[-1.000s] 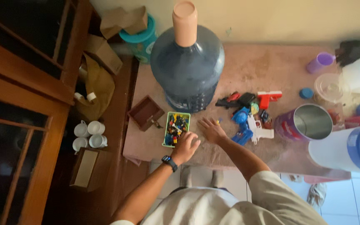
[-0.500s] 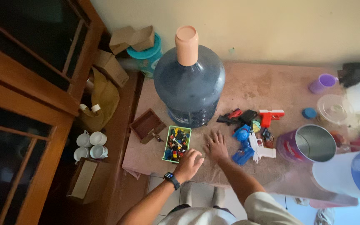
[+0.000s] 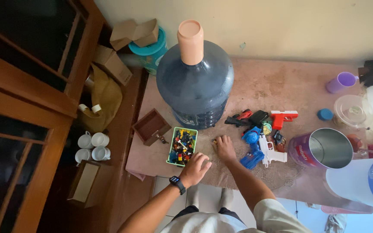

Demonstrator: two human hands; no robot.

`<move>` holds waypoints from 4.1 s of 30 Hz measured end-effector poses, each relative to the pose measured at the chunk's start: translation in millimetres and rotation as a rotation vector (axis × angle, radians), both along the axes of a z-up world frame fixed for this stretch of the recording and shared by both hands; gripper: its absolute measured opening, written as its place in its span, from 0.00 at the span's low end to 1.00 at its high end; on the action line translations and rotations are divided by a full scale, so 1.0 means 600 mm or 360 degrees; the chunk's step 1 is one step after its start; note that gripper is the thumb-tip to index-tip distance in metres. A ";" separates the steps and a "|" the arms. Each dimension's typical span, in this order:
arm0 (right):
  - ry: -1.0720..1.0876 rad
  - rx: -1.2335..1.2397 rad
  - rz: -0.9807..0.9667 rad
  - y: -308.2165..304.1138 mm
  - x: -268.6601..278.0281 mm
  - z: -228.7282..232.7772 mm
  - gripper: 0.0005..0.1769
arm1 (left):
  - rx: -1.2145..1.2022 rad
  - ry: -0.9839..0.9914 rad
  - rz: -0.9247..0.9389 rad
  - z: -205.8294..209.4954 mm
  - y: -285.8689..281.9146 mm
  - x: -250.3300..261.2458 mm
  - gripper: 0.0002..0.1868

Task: The person sorts a pile of small plastic building blocks and various toys on a table. They pick up items like a toy gun and a toy car, then place the building blocks into a green plastic container.

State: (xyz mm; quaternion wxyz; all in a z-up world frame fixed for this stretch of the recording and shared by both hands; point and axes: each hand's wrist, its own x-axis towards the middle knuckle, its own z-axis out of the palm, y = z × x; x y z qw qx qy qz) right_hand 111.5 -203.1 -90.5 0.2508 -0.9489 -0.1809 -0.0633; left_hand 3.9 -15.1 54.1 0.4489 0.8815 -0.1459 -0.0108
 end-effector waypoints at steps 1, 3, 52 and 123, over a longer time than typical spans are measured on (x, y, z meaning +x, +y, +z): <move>-0.0024 -0.0032 0.0013 0.000 0.004 0.000 0.18 | 0.0001 0.0013 -0.0004 0.002 0.001 0.000 0.15; -0.0075 -0.0098 0.0045 0.000 0.014 -0.001 0.18 | 0.0027 0.0016 -0.0004 0.004 0.003 0.000 0.16; -0.0211 -0.0129 0.0664 0.269 0.051 0.076 0.14 | -0.0590 0.0247 0.0642 -0.105 0.239 -0.005 0.22; 0.0290 -0.0034 -0.0412 0.039 0.137 -0.068 0.22 | -0.0312 0.0420 0.0489 -0.054 -0.017 -0.076 0.15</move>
